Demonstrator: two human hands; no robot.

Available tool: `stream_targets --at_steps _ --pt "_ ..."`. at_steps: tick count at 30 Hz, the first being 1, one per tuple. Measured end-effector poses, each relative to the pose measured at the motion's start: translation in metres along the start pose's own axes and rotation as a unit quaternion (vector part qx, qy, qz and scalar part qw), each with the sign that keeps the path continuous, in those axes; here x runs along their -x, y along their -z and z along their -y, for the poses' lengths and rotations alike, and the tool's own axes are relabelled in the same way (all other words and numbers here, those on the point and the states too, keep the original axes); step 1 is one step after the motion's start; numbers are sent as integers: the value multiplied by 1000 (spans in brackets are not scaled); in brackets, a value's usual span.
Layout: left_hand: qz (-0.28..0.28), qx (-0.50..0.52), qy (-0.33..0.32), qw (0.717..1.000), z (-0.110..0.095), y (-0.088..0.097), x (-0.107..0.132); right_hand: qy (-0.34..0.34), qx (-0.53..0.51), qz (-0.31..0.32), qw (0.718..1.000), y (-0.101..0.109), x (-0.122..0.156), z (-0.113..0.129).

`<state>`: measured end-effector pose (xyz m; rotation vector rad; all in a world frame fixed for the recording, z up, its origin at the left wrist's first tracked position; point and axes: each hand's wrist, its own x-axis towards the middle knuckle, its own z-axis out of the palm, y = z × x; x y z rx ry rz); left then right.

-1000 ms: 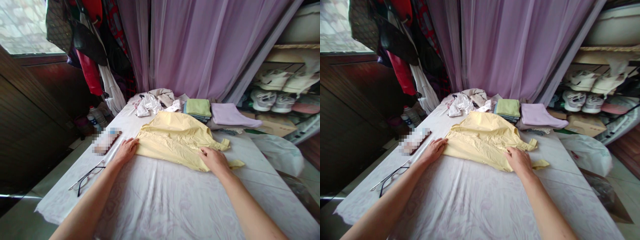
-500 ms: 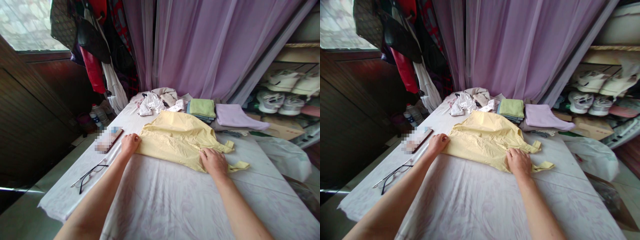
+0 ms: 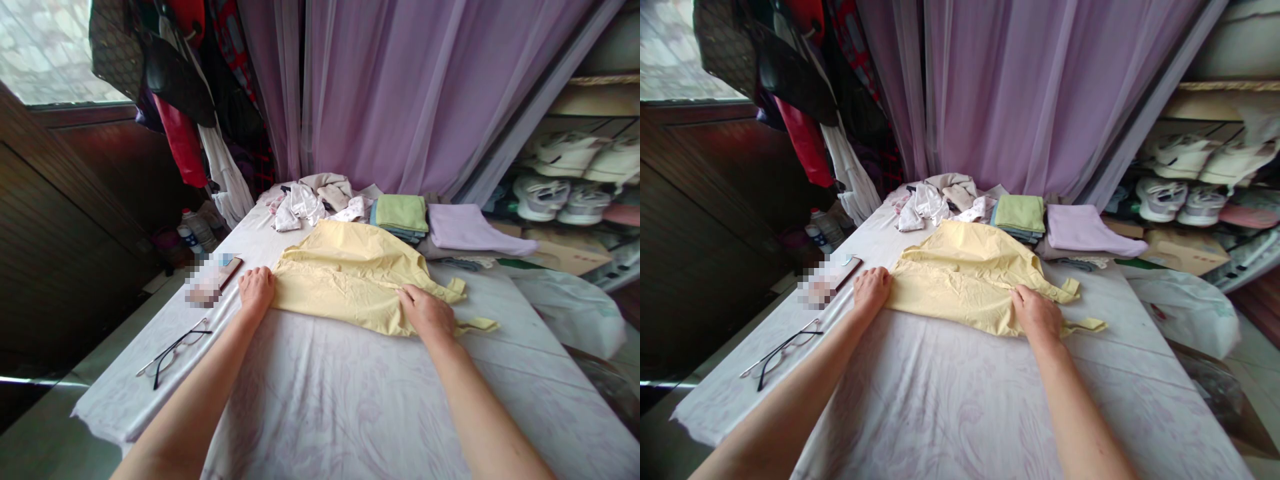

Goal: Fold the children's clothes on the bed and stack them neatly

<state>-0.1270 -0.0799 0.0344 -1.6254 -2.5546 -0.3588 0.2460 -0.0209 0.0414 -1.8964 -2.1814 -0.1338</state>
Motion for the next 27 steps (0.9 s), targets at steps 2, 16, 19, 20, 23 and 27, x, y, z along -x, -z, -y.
stream_targets --at_steps 2,16,19,20,23,27 --pt "-7 -14 -4 1000 -1 -1 2 -7 6 9 1000 -1 -1 2" --pt "8 85 -158 984 -21 2 7 70 -57 -121 989 -32 1 -9" --pt "63 119 -242 961 -30 -7 9 65 -50 -109 991 -34 1 -10" --pt "75 116 -243 960 -32 -10 9 63 -54 -106 991 -32 1 -12" --pt "84 91 -219 968 -31 -16 11 59 -83 -119 988 -23 2 -11" --pt "83 70 -212 971 -29 -18 11 106 -147 -142 973 -5 5 27"
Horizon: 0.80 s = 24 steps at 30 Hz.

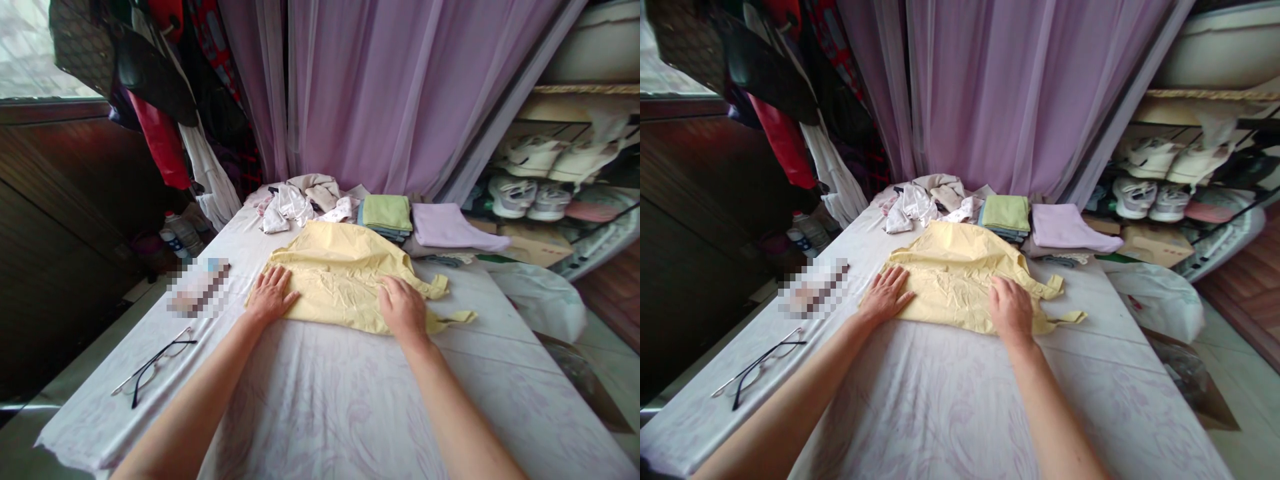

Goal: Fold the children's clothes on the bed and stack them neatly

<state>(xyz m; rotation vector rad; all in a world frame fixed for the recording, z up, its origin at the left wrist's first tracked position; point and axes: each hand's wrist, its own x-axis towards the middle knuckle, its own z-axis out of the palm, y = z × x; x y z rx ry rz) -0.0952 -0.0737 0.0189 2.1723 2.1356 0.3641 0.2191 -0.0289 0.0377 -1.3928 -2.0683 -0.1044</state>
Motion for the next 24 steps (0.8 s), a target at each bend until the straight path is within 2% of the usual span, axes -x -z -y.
stream_targets --at_steps 2,4,6,8,11,18,21,24 --pt "-2 -1 1 1000 1 -1 -1 70 -48 54 995 -8 -5 35" --pt "-9 -1 0 1000 2 -2 -1 120 -64 137 981 -22 -8 67" --pt "-14 0 1 1000 3 -3 -2 121 -49 210 969 -35 -9 86" --pt "-14 0 5 1000 3 -4 -3 111 -27 256 960 -43 -7 89" --pt "-6 -14 10 1000 2 -3 -3 98 10 278 956 -40 0 70" --pt "22 -80 17 996 8 5 -2 27 113 270 956 -10 23 0" --pt "39 -90 30 995 14 10 -3 7 133 267 954 -5 30 -14" --pt "55 -95 49 993 17 14 -4 4 139 262 955 -5 33 -17"
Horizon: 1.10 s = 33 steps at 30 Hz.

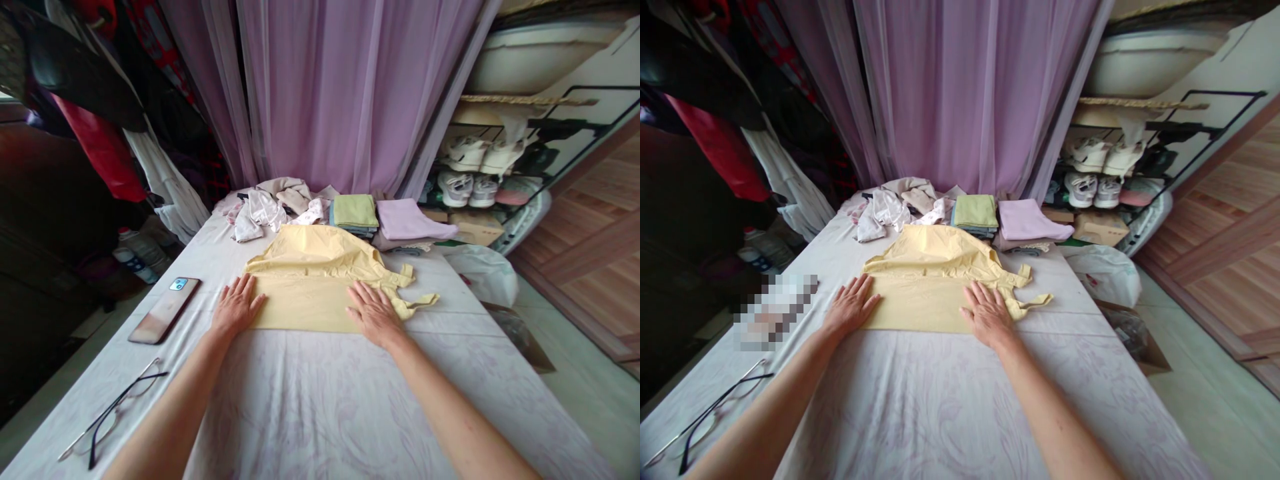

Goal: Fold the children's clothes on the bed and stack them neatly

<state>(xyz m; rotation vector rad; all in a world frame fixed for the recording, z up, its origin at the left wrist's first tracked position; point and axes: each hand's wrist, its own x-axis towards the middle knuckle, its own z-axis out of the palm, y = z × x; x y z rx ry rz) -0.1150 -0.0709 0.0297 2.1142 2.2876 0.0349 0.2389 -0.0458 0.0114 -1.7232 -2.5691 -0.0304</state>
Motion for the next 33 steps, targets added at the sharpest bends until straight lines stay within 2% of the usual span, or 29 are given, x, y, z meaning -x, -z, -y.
stream_targets --at_steps 8,13,17,26,29,33 --pt "11 -2 31 999 -2 4 -1 -8 -1 -11 1000 2 0 4" --pt "-23 2 33 999 -27 3 -3 -19 -12 7 1000 11 -1 10" --pt "-18 31 11 999 -42 -2 1 -30 -15 9 999 15 1 13" --pt "-1 40 20 999 -19 4 5 -131 -13 -9 991 9 24 -17" --pt "-6 41 22 999 -20 4 5 -142 -24 -42 989 6 27 -22" --pt "-6 44 21 999 -21 3 6 -160 -55 -152 974 1 31 -26"
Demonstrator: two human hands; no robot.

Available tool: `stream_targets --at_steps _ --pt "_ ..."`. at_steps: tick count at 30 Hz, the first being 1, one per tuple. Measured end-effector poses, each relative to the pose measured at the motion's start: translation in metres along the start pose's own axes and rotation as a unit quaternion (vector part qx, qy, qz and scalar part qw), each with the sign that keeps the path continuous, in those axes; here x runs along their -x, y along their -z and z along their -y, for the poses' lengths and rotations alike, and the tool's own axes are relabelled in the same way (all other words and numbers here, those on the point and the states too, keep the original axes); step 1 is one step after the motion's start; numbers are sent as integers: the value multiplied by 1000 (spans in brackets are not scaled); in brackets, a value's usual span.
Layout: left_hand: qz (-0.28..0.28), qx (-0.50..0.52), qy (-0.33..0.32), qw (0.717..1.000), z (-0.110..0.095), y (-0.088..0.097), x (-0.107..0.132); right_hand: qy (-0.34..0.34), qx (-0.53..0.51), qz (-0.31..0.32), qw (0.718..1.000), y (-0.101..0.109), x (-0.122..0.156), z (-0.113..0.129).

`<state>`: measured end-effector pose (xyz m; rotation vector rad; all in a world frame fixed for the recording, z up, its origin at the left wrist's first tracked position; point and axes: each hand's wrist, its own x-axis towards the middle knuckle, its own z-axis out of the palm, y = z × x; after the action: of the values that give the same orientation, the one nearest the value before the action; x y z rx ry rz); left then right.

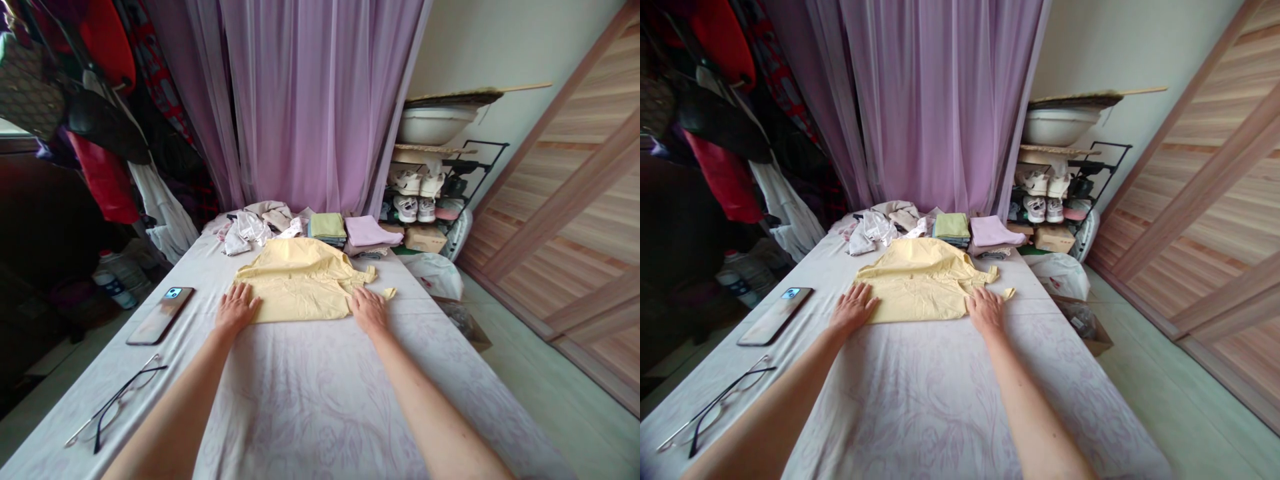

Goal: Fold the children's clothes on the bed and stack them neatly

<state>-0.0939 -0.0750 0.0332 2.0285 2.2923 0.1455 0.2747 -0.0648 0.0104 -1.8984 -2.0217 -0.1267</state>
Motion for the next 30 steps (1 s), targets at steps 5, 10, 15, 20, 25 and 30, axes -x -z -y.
stream_targets --at_steps 5,10,15,20,25,30 --pt "-15 -3 -3 1000 1 -1 0 -32 -99 -141 985 -5 3 -20" --pt "-16 -6 -2 1000 2 -3 -1 -140 -223 -221 939 -21 3 -48" --pt "-14 -20 4 1000 0 -1 1 -191 -250 -244 917 -28 9 -61" --pt "1 -23 11 1000 -3 4 2 -94 -191 -195 957 -12 12 -43" --pt "-8 -28 5 1000 -2 3 2 -17 -101 -100 990 2 17 -13" --pt "-6 -27 6 1000 -2 2 2 -4 -77 -42 996 3 18 -5"
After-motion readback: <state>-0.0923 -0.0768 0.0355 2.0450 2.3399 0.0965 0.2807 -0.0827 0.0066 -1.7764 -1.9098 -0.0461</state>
